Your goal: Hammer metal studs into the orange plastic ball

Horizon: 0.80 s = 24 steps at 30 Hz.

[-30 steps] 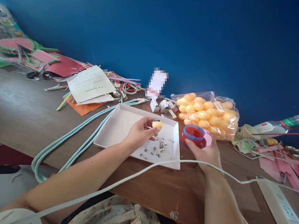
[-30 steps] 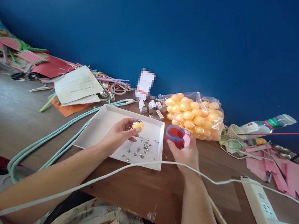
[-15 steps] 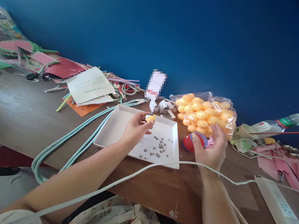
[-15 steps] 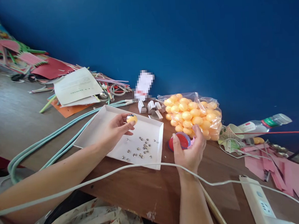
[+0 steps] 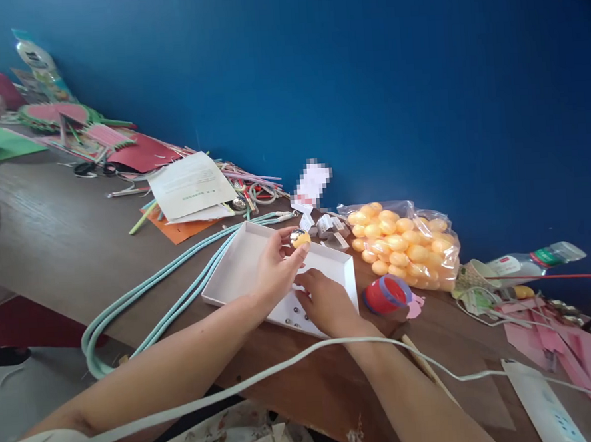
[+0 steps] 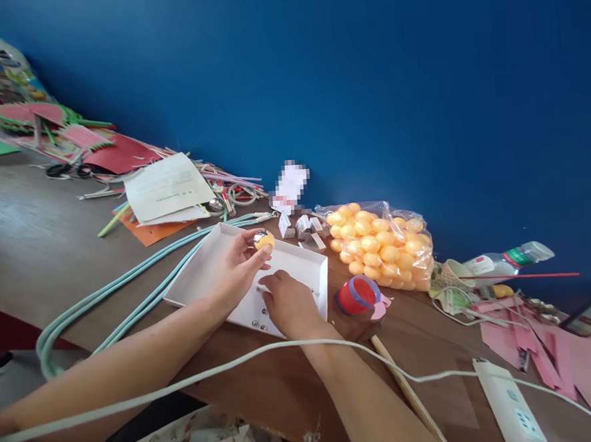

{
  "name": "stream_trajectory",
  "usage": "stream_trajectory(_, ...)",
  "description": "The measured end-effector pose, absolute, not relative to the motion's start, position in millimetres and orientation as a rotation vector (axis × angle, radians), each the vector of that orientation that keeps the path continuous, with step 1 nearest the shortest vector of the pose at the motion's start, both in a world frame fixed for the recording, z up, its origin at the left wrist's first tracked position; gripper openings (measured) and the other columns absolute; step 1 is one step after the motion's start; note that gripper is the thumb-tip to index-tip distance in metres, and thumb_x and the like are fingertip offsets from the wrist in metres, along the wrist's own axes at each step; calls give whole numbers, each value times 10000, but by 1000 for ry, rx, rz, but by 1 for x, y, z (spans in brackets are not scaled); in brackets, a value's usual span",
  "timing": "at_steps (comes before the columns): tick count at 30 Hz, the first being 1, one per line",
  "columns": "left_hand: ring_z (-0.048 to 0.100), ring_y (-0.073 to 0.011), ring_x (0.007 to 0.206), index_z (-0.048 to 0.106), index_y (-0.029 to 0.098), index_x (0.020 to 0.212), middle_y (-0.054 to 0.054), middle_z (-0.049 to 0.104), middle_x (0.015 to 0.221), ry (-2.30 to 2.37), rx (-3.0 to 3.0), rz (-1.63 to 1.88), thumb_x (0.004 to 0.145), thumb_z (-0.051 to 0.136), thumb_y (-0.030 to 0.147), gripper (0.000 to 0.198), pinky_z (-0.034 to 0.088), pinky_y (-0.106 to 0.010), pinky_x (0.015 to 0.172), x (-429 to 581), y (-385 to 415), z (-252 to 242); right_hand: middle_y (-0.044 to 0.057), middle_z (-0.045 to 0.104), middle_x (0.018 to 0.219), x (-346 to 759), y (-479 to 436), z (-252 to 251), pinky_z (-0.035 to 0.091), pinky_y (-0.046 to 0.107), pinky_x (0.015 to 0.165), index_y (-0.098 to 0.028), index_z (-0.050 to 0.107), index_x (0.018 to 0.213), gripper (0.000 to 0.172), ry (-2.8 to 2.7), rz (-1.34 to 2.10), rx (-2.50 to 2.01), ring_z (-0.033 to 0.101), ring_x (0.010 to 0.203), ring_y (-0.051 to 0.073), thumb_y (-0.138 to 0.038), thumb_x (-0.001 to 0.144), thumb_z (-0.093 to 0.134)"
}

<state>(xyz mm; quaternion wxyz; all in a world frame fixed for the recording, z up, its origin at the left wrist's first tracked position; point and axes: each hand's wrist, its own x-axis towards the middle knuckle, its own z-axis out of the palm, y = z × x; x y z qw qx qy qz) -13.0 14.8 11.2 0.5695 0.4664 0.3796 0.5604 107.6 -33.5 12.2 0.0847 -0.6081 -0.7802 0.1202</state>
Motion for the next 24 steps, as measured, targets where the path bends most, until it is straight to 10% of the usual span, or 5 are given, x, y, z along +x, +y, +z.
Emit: stream_trajectory(24,575,-107,676,530,190,1136,-45,603,944,877,1174,1153,776,637,377,420,514,-228,561,-8,9,1,80,612,1017,113,-30,7,417,287,683,-192,588,1059,218,-2171,515,-1940,623,799,189,-225,873,480)
